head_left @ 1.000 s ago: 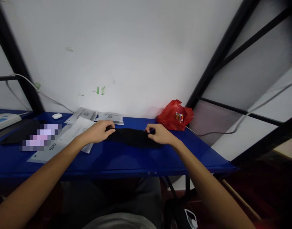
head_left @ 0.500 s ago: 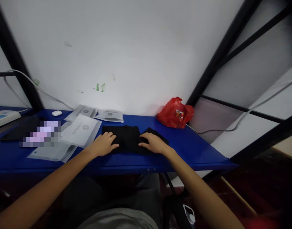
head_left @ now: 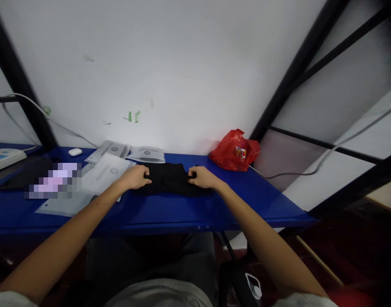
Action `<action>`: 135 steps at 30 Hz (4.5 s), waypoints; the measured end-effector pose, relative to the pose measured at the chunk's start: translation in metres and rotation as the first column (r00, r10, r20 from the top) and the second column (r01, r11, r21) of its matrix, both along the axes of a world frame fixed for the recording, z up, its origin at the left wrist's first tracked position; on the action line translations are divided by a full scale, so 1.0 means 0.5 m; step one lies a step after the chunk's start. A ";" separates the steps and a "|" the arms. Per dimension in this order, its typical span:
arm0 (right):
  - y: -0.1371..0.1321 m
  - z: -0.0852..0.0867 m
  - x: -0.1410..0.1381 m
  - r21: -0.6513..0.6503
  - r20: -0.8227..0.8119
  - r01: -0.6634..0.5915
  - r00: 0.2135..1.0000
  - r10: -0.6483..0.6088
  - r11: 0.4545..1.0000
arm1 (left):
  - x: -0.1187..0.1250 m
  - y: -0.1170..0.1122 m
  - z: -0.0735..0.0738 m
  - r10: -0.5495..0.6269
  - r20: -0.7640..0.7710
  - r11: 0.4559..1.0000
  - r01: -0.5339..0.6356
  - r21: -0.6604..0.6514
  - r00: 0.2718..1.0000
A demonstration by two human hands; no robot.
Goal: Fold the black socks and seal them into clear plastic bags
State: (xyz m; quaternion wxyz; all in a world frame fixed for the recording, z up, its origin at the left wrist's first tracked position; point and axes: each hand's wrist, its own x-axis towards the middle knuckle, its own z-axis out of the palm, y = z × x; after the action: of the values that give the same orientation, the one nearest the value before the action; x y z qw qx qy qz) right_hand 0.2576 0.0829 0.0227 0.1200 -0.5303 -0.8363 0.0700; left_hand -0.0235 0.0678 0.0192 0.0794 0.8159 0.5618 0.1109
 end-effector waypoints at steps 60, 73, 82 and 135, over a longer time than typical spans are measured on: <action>-0.061 -0.093 0.041 0.004 -0.204 0.099 0.974 -0.097 0.995 | 0.022 -0.073 -0.066 -0.019 0.051 0.998 0.021 -0.052 0.999; -0.057 -0.124 0.039 -0.003 -0.120 0.163 0.980 -0.162 0.987 | 0.006 -0.068 -0.094 0.015 0.030 0.998 -0.014 -0.065 0.999; -0.058 -0.123 0.038 -0.003 -0.131 0.184 0.974 -0.183 0.983 | 0.000 -0.059 -0.107 0.006 0.074 1.000 -0.004 -0.027 0.997; -0.154 -0.080 0.053 0.255 -0.111 -0.087 0.987 0.118 0.963 | -0.059 -0.183 -0.043 -0.079 -0.077 0.994 0.085 0.068 0.994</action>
State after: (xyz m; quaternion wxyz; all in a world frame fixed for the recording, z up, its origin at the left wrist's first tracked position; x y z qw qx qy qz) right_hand 0.2839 0.0059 -0.0174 0.2340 -0.4616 -0.8557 0.0037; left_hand -0.0532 -0.0236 -0.0022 0.0336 0.8442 0.5261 0.0971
